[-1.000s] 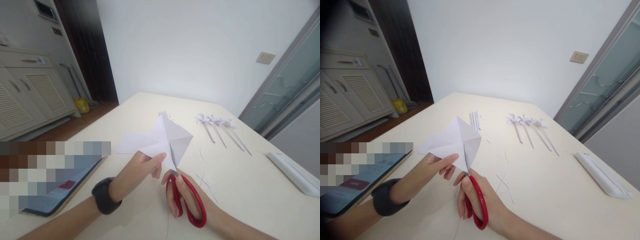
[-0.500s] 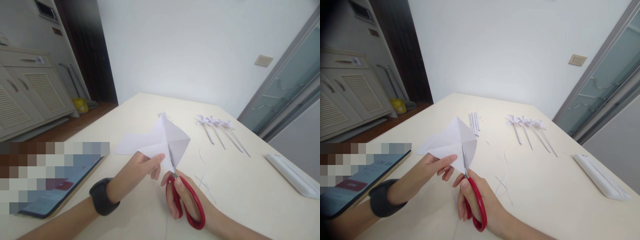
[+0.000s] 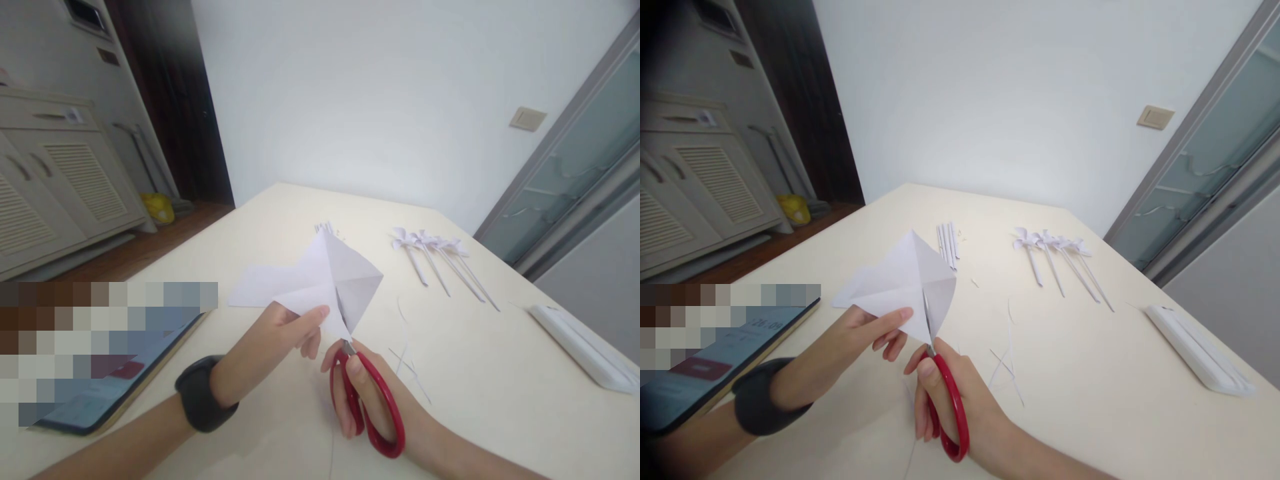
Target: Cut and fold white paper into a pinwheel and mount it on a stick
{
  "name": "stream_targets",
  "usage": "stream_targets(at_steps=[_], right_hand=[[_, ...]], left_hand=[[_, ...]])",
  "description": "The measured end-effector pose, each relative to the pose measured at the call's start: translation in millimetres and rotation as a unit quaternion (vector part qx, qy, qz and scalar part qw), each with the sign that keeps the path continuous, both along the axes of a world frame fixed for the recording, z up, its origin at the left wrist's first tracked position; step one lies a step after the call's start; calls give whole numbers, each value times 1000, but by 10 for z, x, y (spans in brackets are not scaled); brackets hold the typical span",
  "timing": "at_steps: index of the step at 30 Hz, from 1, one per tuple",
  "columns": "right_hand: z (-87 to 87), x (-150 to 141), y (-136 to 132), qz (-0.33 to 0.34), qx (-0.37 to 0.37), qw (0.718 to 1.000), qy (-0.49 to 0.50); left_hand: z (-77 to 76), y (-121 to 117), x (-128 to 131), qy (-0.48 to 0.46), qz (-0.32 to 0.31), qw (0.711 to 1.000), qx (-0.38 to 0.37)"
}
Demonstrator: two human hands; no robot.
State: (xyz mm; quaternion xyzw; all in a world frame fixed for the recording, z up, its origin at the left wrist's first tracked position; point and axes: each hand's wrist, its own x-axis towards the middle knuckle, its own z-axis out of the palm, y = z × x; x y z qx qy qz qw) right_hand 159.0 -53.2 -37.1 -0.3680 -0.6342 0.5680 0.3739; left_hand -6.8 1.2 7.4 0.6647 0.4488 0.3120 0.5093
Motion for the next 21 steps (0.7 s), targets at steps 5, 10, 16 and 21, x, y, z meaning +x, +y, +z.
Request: stream_targets(at_steps=[5,10,16,21], right_hand=[[-20,-9,-3,-8,12,1000,4],[19,-15,-13,-11,11,1000,0],[-9,-19,-12,-10,-1,1000,4],[-18,-24,-15,-14,7,1000,1]], left_hand=[[5,-4,3,4,6,1000,-3],[0,-1,6,3,6,1000,6],[-7,-6,6,2,2,1000,11],[-13,-13,8,-16,-2,1000,8]])
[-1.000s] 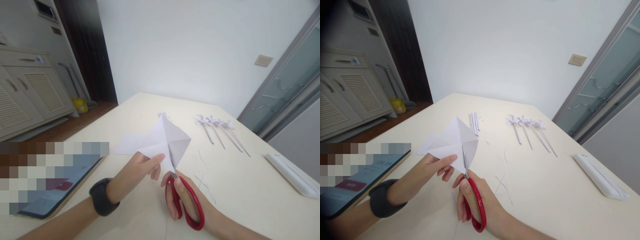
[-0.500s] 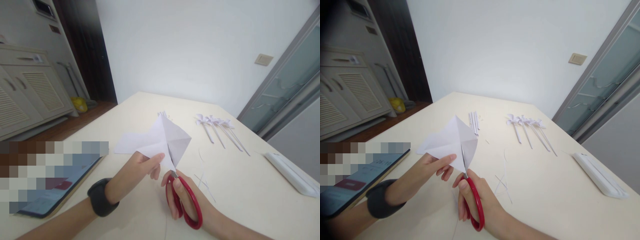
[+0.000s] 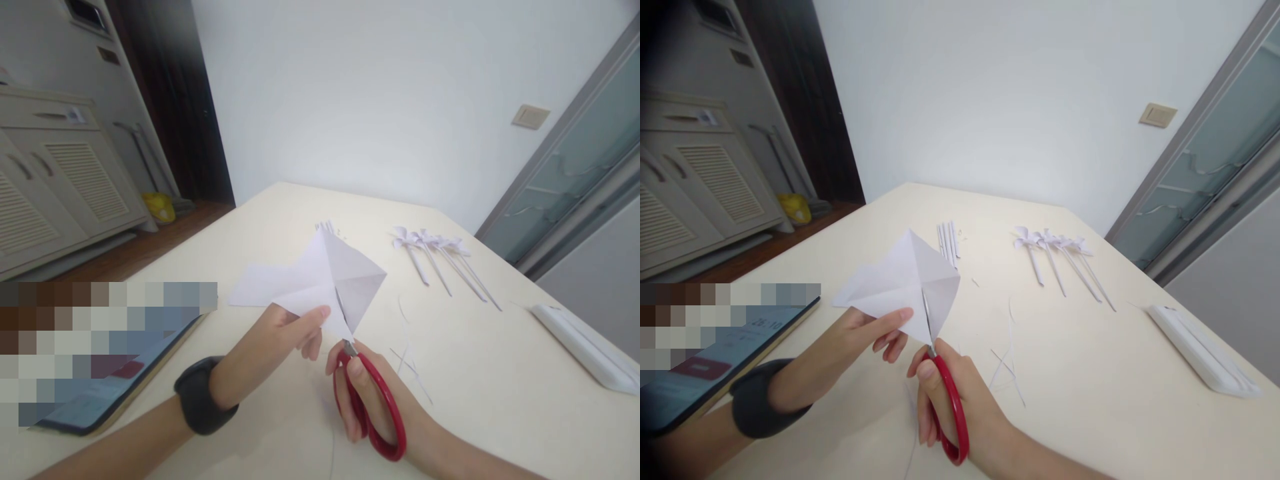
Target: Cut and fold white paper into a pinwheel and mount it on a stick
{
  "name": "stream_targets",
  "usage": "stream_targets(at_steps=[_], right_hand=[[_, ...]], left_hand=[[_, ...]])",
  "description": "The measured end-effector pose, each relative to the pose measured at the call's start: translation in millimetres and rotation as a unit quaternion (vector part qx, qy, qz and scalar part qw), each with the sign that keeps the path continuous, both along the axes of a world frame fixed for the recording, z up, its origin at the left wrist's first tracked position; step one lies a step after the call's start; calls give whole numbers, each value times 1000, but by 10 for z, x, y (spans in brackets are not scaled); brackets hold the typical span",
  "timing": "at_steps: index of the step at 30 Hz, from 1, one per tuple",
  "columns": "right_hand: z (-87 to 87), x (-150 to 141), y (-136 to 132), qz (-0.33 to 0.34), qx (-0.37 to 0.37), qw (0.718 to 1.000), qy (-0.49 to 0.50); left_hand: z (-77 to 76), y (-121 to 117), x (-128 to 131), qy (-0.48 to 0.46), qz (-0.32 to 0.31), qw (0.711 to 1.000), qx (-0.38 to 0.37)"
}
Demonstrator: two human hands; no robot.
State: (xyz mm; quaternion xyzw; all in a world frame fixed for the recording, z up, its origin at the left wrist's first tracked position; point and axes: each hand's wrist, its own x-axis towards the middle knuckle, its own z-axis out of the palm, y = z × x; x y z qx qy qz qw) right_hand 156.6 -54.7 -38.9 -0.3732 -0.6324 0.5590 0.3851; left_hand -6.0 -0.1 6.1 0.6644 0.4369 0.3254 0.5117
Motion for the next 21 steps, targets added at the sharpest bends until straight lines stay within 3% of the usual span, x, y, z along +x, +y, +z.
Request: stream_targets(at_steps=[10,21], right_hand=[[62,24,-28,-20,-30,999,-6],[85,14,-37,-14,-39,999,1]], left_hand=[[26,-14,13,-46,-10,998,-33],[8,-27,14,-28,-25,999,-32]])
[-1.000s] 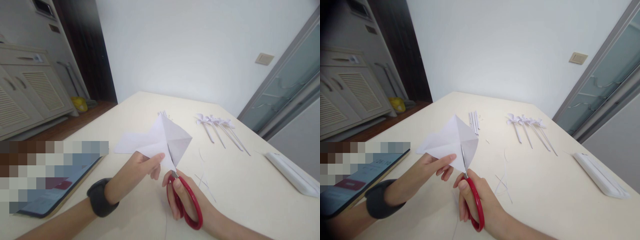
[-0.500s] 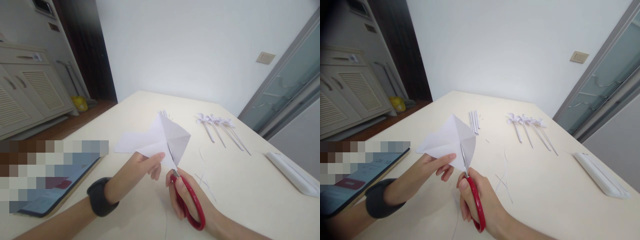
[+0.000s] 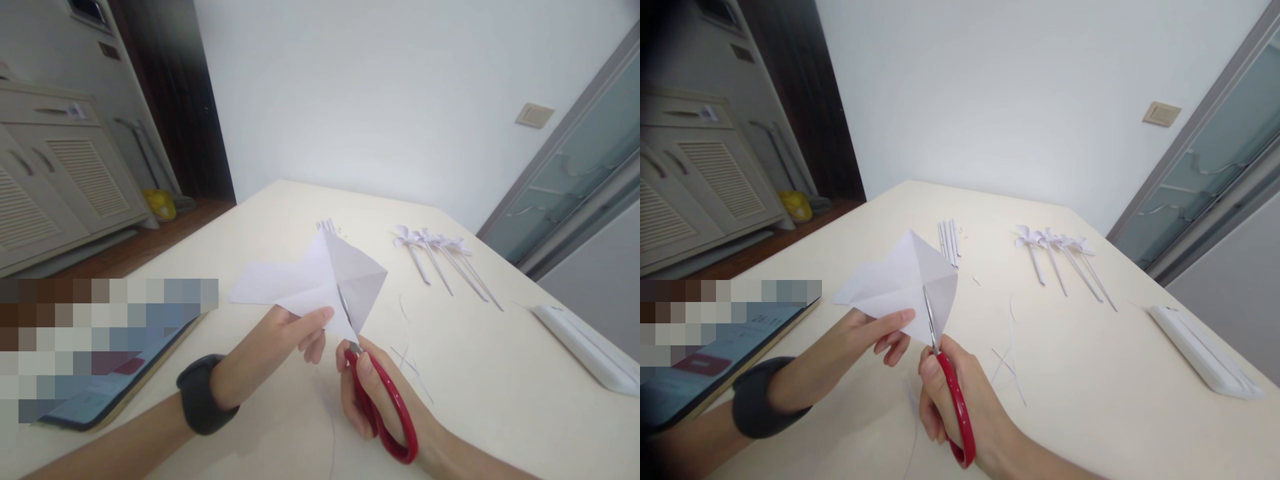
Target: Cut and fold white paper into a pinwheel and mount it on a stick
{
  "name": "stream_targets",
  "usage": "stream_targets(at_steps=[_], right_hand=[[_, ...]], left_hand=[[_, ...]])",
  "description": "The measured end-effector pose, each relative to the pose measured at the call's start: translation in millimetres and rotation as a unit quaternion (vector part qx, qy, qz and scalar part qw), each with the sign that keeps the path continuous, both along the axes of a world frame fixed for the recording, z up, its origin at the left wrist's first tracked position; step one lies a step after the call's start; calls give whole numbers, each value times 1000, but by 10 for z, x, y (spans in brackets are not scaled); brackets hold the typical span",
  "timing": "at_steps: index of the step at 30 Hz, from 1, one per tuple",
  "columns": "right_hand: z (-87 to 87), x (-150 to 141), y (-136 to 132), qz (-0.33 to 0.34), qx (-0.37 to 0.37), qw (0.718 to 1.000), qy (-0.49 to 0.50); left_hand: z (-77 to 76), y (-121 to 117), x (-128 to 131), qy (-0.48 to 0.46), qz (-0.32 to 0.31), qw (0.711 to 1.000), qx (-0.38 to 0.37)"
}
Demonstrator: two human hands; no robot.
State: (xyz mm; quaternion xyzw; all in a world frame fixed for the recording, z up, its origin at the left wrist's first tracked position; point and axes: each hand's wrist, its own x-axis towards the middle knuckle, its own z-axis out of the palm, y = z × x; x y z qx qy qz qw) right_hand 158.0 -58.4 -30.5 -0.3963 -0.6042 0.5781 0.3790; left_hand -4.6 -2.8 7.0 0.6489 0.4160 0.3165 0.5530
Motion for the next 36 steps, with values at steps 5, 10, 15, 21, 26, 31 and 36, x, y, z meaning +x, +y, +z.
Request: stream_targets(at_steps=[5,10,15,21,26,31,36], right_hand=[[3,-9,-10,4,3,1000,3],[8,-19,-3,0,18,1000,-16],[22,-29,5,-6,46,998,-42],[54,-33,12,-13,65,994,-83],[42,-8,5,-13,61,993,-104],[27,-1,7,-13,70,991,-114],[42,4,15,-13,75,989,-124]], left_hand=[[7,-3,7,-9,-8,1000,-12],[-19,5,9,-10,-10,1000,-21],[-16,-3,10,-8,-11,1000,-21],[-7,-14,9,-12,-8,1000,-28],[-6,-15,14,-19,-8,999,-26],[-10,-12,14,-22,-7,999,-25],[-25,-6,6,-21,-6,999,-24]])
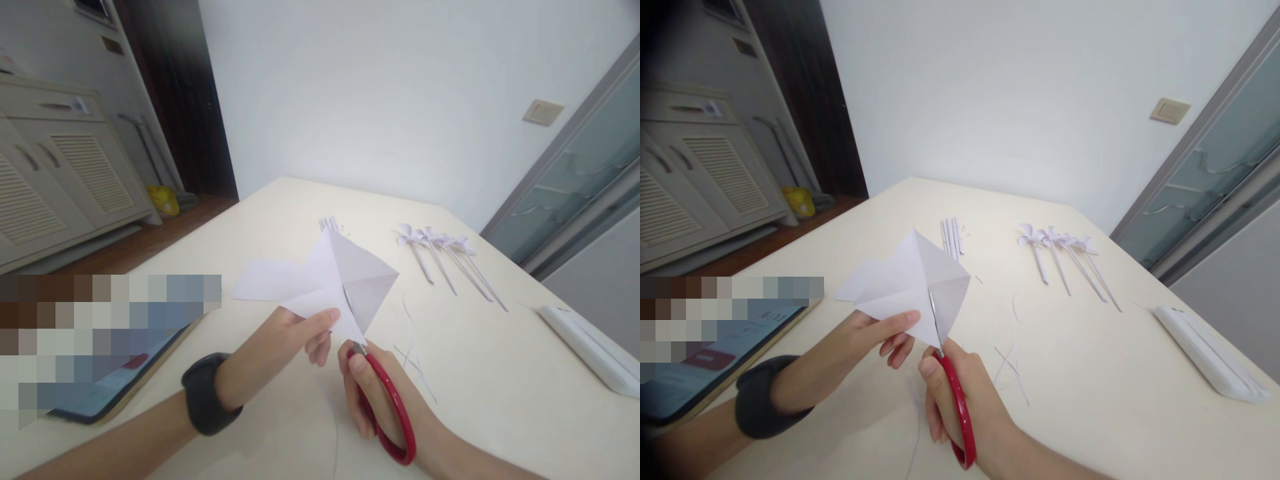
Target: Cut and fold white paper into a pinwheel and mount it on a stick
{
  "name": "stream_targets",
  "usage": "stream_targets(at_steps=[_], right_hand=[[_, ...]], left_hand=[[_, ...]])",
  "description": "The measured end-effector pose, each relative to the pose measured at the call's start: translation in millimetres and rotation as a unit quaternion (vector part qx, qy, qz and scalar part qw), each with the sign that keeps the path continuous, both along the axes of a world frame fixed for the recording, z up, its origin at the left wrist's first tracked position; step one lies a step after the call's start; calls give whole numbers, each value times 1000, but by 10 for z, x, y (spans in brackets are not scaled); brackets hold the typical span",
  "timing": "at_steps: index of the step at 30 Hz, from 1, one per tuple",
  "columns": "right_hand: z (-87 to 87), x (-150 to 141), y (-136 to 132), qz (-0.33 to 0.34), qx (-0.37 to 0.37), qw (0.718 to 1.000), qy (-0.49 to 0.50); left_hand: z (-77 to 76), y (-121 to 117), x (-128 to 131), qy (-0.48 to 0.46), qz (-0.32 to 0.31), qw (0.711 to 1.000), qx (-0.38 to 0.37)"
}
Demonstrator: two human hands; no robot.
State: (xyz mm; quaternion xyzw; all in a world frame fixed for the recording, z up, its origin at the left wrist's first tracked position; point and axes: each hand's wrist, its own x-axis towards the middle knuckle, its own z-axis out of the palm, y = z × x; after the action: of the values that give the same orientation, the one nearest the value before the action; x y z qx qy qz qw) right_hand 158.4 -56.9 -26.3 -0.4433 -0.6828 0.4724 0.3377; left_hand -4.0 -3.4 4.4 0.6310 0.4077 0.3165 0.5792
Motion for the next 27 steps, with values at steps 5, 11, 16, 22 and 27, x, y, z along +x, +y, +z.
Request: stream_targets(at_steps=[5,11,16,22,27], right_hand=[[27,2,-2,1,6,1000,-9],[-27,3,-3,13,-14,1000,-9],[-86,2,17,2,-35,999,25],[-98,-22,12,2,-61,998,35],[-61,13,49,0,-95,995,10]], left_hand=[[-5,-3,-6,-1,-2,1000,-3],[-13,-4,-6,1,-1,1000,4],[14,-5,5,-2,3,1000,6],[16,4,12,-17,22,1000,-12],[40,8,-4,-68,63,996,-1]])
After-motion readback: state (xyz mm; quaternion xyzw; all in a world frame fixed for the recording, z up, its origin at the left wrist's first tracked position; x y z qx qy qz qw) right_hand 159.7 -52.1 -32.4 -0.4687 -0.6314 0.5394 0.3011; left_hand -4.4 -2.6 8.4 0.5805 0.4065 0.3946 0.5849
